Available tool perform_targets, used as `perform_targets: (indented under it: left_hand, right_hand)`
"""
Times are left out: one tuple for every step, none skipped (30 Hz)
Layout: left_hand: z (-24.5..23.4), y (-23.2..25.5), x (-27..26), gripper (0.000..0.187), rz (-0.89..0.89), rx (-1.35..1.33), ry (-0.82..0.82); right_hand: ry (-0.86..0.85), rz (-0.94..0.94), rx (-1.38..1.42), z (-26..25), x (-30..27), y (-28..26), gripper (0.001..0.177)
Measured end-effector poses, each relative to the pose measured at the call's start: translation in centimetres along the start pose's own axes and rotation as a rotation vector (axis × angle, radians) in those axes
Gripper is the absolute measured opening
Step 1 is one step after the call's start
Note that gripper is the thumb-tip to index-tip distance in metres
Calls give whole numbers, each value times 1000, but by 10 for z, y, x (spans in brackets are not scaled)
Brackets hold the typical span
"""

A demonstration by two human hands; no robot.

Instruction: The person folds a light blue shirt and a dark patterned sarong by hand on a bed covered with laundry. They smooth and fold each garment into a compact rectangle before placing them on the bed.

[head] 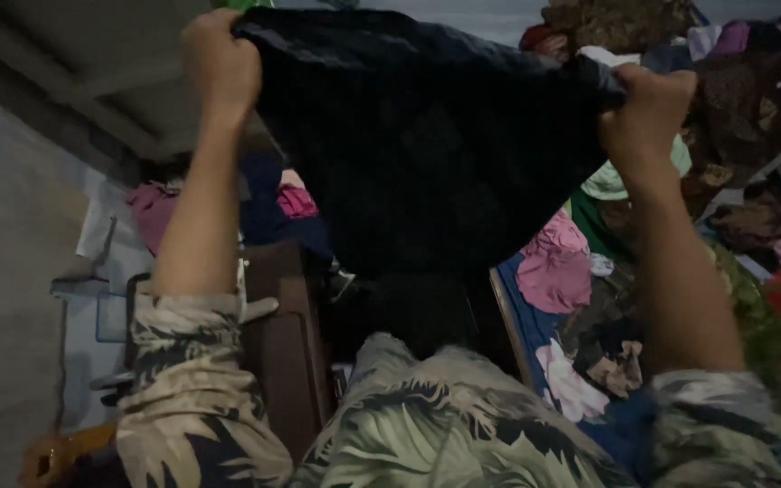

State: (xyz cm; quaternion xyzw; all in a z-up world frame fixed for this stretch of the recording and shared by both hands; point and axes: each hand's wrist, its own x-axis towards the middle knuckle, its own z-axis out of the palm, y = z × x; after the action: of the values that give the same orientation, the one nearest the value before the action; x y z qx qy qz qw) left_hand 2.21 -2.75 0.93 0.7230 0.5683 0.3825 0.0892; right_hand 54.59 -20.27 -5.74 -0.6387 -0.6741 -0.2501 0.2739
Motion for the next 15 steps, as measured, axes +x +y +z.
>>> perform_targets:
  left_hand:
    - [1,-3,4,36,224,-105,237]
    - [2,-6,7,47,457,-206,466]
    - [7,7,0,47,459,-204,470]
    - [11,19,-8,37,346,-181,559]
    - [18,35,-15,27,232,-162,649]
    - [24,29,-15,27,235,-165,655]
    - [31,22,-21,31,378,-104,430]
    - [38,15,-26,34,517,-43,201]
    - [34,-27,-16,34,519,-50,198]
    - [31,-69,-4,31,351,-53,204]
    - [31,-108,12,29,188,-58,210]
    - [42,-109,20,29,195,-67,208]
    - [48,-116,21,26,96,-148,214]
    - [53,-125,22,23,-3,-228,219]
    - [52,-94,8,23,-11,-223,218]
  right_hand:
    - [27,176,274,-10,7,-10,20]
    - [52,349,551,-20,14,-21,15]
    - [55,347,553,-9,11,-20,15]
    - [214,197,400,2,9,-20,15]
    - [372,46,239,11,7,-16,18]
    - [379,42,237,10,9,-26,18]
    - [73,37,281,8,7,-37,24]
    - [-234,30,319,7,4,-47,31]
    - [-235,35,313,2,-1,-55,31]
    - [-232,-48,277,-2,-6,-63,31]
    - [-225,-131,238,-6,-8,-68,32]
    - [-223,-126,228,-7,-4,-58,32]
    - [-114,-123,198,-5,-3,-54,38]
    - [-5,-121,167,-4,-2,-52,45]
    - [-12,-125,173,2,2,-29,45]
